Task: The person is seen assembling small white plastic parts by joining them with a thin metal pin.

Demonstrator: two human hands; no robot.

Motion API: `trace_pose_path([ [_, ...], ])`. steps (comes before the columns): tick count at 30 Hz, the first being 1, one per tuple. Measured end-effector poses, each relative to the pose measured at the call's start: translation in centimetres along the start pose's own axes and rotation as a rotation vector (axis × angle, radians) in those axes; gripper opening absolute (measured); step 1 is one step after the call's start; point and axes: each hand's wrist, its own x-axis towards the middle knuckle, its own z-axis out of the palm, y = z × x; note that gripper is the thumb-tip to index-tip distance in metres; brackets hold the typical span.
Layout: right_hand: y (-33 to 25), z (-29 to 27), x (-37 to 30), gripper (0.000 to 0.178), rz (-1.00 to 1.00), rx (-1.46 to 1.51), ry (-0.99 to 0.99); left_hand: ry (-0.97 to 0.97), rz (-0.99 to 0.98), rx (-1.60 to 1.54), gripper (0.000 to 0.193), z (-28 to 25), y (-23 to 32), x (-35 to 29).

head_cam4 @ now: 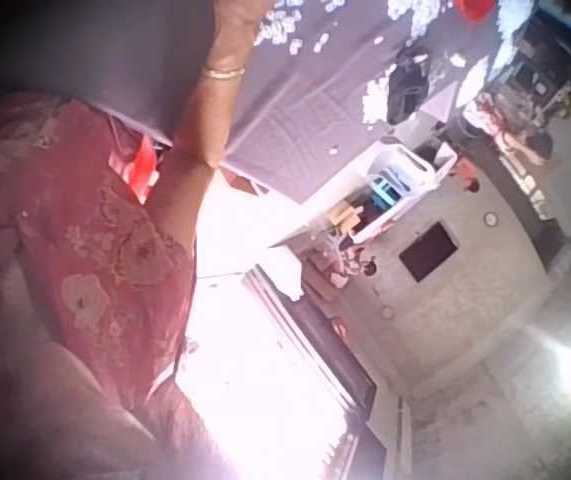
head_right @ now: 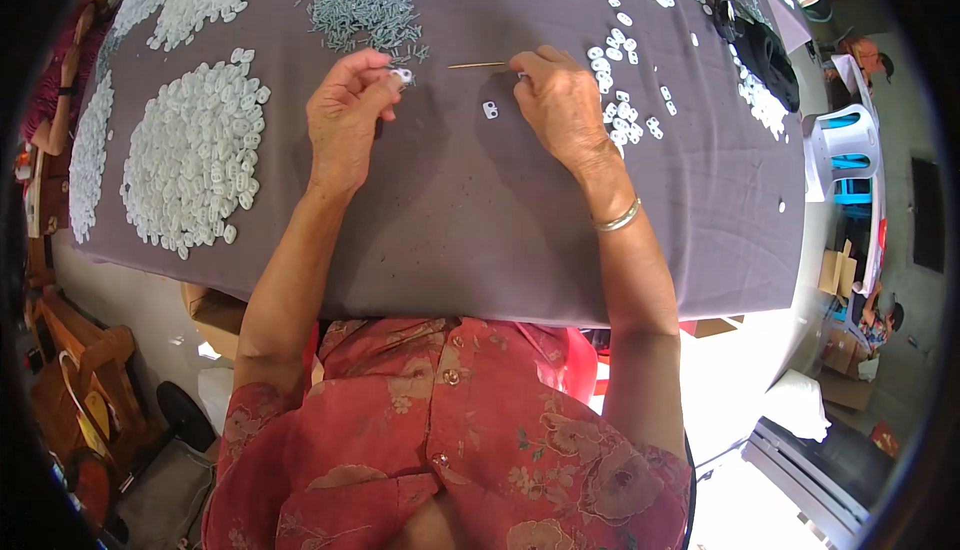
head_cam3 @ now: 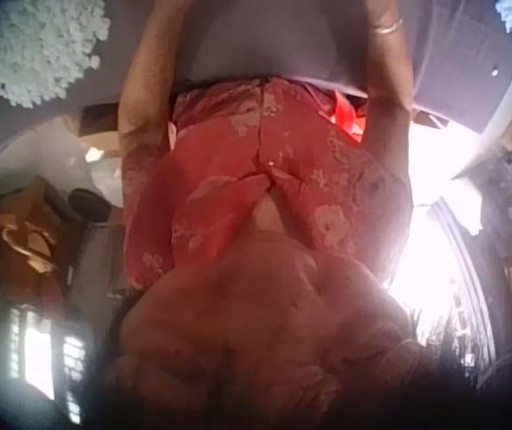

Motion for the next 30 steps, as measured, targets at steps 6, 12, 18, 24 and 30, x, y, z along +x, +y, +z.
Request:
trace_pose_path([
  [6, 1.2, -0.7, 0.9, 0.013, 0.295, 0.51, -0.196, 0.118, 0.063, -0.08, 0.021, -0.6, 0.0, 0.6],
  [12, 1.0, -0.5, 2.7, 0.007, -0.006, -0.017, 0.134, 0.133, 0.044, -0.072, 0.02, -0.5, 0.1, 0.7],
  [18, -1.8, 2.1, 4.6, 0.007, 0.067, 0.481, -0.075, 0.162, 0.061, -0.084, 0.022, -0.9, -0.1, 1.0],
  [24, -2.2, 4.2, 6.9, 0.007, -0.005, 0.55, -0.15, 0.177, 0.047, -0.069, 0.021, -1.0, -0.3, 1.1],
  [30, -1.5, 5.0, 8.2, 0.007, -0.093, 0.442, -0.305, 0.166, 0.039, -0.063, 0.02, -0.8, -0.2, 1.1],
])
